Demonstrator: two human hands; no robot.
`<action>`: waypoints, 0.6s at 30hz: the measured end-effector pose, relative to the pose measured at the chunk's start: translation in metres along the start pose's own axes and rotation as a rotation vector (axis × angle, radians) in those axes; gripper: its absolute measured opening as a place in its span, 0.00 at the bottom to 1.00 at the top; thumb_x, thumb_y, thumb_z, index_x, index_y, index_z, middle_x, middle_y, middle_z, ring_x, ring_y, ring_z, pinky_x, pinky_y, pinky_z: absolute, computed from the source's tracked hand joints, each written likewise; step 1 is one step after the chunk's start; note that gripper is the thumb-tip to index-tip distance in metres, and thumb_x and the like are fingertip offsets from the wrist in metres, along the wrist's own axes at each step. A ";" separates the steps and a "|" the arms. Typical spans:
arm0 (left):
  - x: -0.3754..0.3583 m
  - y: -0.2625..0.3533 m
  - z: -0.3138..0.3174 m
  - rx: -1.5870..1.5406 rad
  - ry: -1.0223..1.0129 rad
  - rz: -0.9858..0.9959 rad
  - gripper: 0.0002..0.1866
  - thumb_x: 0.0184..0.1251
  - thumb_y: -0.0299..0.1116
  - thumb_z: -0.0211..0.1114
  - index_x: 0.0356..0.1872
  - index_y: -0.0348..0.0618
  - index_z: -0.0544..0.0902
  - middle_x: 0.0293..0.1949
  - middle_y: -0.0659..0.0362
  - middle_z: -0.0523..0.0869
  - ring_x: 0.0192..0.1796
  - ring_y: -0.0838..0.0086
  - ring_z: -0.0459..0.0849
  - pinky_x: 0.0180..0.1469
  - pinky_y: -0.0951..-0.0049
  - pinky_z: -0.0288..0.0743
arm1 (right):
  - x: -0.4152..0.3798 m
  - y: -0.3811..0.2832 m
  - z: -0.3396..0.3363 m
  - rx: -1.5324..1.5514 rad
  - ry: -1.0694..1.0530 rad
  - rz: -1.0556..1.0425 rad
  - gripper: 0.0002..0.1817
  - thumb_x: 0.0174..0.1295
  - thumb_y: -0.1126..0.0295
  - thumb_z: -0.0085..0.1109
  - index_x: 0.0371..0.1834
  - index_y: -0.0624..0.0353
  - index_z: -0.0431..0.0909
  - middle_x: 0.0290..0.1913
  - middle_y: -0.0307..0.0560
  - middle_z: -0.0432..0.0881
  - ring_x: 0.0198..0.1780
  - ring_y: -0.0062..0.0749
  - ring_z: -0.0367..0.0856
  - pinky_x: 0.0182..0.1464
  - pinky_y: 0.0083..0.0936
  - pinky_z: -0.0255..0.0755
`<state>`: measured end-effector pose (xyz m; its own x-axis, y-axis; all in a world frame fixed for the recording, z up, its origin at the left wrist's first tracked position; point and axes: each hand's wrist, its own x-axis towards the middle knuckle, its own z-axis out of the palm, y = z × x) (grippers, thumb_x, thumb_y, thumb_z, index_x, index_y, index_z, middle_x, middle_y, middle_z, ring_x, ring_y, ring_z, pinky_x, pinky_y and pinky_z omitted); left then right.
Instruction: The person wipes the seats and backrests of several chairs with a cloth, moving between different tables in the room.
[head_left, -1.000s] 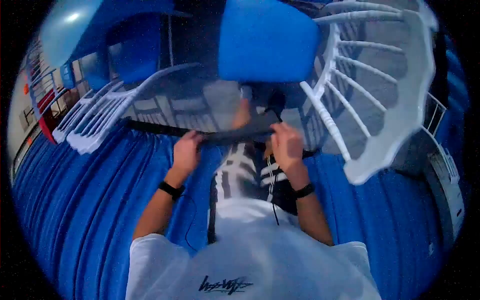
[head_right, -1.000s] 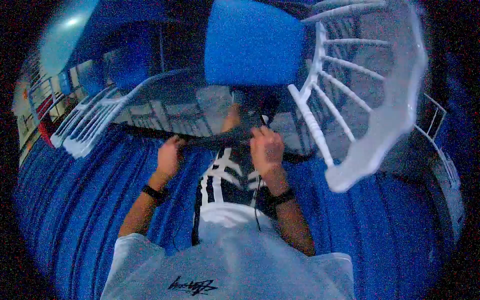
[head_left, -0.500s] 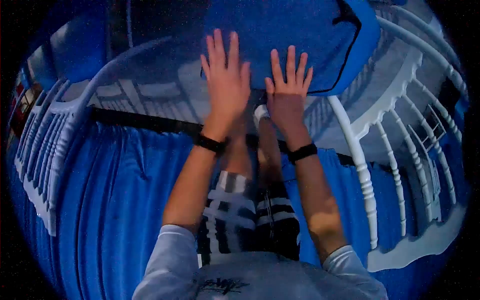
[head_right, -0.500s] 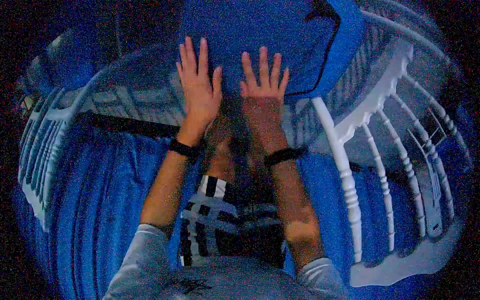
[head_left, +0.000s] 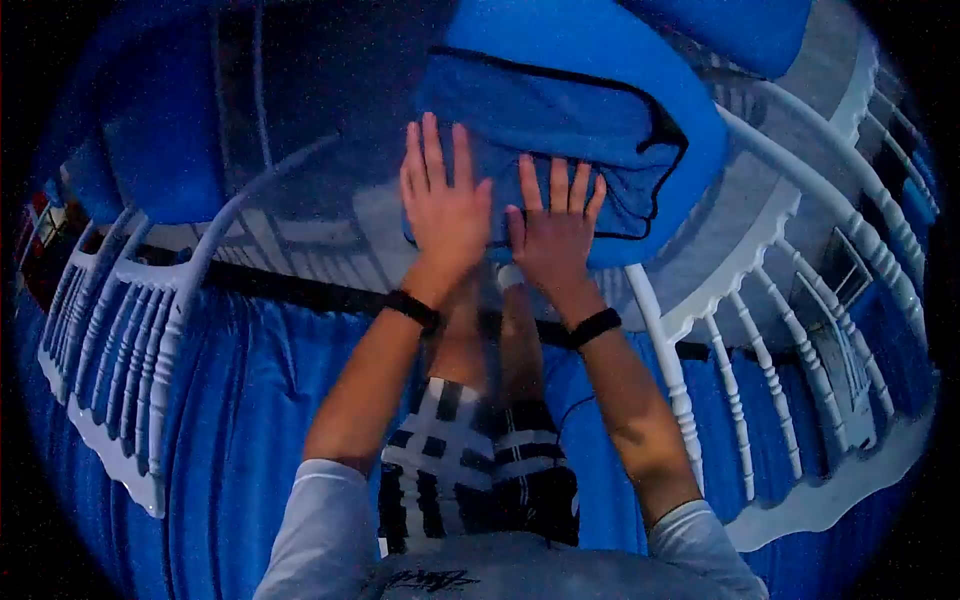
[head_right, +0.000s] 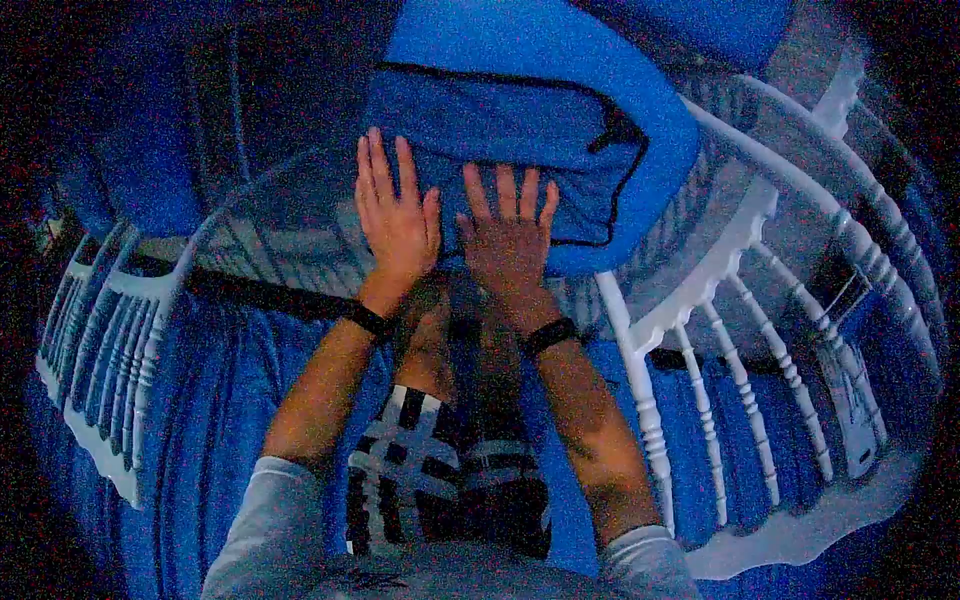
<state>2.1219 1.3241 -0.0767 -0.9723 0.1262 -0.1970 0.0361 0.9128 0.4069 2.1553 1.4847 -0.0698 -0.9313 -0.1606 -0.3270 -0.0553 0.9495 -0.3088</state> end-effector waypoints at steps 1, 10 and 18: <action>0.013 0.000 -0.003 -0.012 0.000 0.011 0.37 0.77 0.39 0.57 0.83 0.38 0.59 0.84 0.37 0.52 0.84 0.37 0.53 0.80 0.40 0.53 | 0.011 -0.001 -0.007 -0.003 -0.044 0.019 0.39 0.71 0.53 0.58 0.85 0.44 0.61 0.83 0.60 0.57 0.82 0.70 0.51 0.79 0.70 0.42; 0.137 0.010 -0.007 0.028 0.091 0.284 0.33 0.76 0.37 0.60 0.77 0.32 0.68 0.82 0.36 0.56 0.82 0.36 0.57 0.79 0.46 0.61 | 0.112 0.029 -0.040 -0.023 0.262 -0.022 0.35 0.71 0.49 0.58 0.82 0.32 0.65 0.81 0.49 0.65 0.80 0.57 0.61 0.80 0.65 0.47; 0.160 0.081 -0.012 0.188 0.044 0.384 0.33 0.79 0.42 0.53 0.81 0.40 0.64 0.84 0.51 0.60 0.85 0.46 0.54 0.81 0.37 0.46 | 0.108 0.089 -0.083 0.170 0.358 0.025 0.32 0.73 0.54 0.58 0.78 0.52 0.70 0.82 0.55 0.63 0.83 0.59 0.56 0.81 0.59 0.46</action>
<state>1.9661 1.4139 -0.0646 -0.8887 0.4579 -0.0229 0.4350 0.8580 0.2731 2.0199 1.5744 -0.0589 -0.9999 -0.0051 -0.0140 0.0018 0.8890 -0.4578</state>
